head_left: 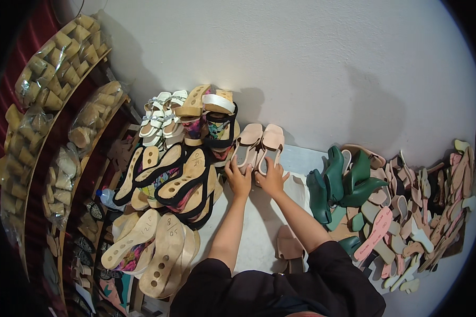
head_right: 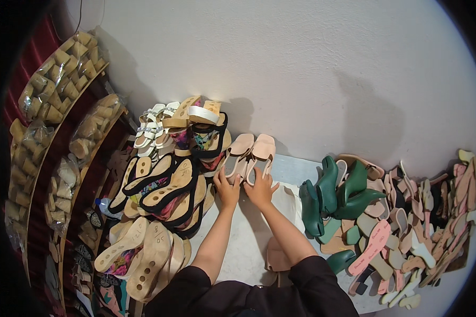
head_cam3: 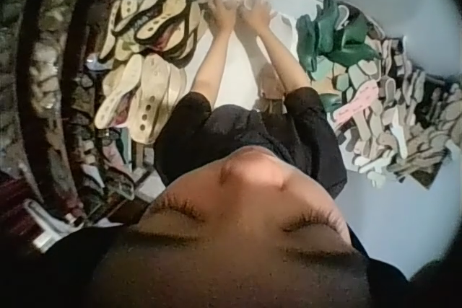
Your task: Organize and pair shoe soles and uppers on a workstation.
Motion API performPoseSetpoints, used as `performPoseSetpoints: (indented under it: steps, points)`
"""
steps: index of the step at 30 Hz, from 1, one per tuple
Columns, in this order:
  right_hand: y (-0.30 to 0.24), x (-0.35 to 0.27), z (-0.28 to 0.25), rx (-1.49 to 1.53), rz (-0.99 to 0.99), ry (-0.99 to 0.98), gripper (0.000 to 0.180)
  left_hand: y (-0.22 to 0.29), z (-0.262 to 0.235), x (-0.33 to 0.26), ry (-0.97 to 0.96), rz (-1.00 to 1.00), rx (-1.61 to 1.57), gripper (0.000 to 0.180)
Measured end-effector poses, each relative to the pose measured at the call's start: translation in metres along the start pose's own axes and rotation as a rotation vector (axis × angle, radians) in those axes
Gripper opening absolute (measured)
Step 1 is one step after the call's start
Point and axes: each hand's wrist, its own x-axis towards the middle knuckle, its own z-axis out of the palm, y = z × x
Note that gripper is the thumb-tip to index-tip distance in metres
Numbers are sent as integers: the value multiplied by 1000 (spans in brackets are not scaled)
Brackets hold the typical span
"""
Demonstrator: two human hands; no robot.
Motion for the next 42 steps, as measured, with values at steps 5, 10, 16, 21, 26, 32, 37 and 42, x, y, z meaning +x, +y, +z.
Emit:
performPoseSetpoints:
  steps: [5, 10, 16, 21, 26, 32, 37, 42]
  points:
    - [19, -23, -23, 117, -101, 32, 95, 20, -21, -40, -114, 37, 19, 50]
    - [82, -74, -60, 180, -183, 223, 80, 27, -54, -117, -281, 65, 49, 59]
    - [145, -182, -115, 274, -60, 177, 60, 43, -95, -180, -540, 54, 101, 71]
    - [177, -283, -119, 434, 31, 179, 59, 55, -114, -224, -723, 103, 125, 81]
    - [171, -353, -108, 604, 124, 206, 58, 80, -110, -242, -913, 173, 156, 91]
    - [183, -374, -137, 814, 237, 258, 58, 97, -114, -258, -1063, 261, 137, 94]
    - [201, -386, -163, 989, 279, 287, 57, 110, -116, -272, -1103, 317, 83, 92]
    - [240, -394, -208, 1160, 272, 283, 57, 120, -122, -293, -1099, 351, 29, 91]
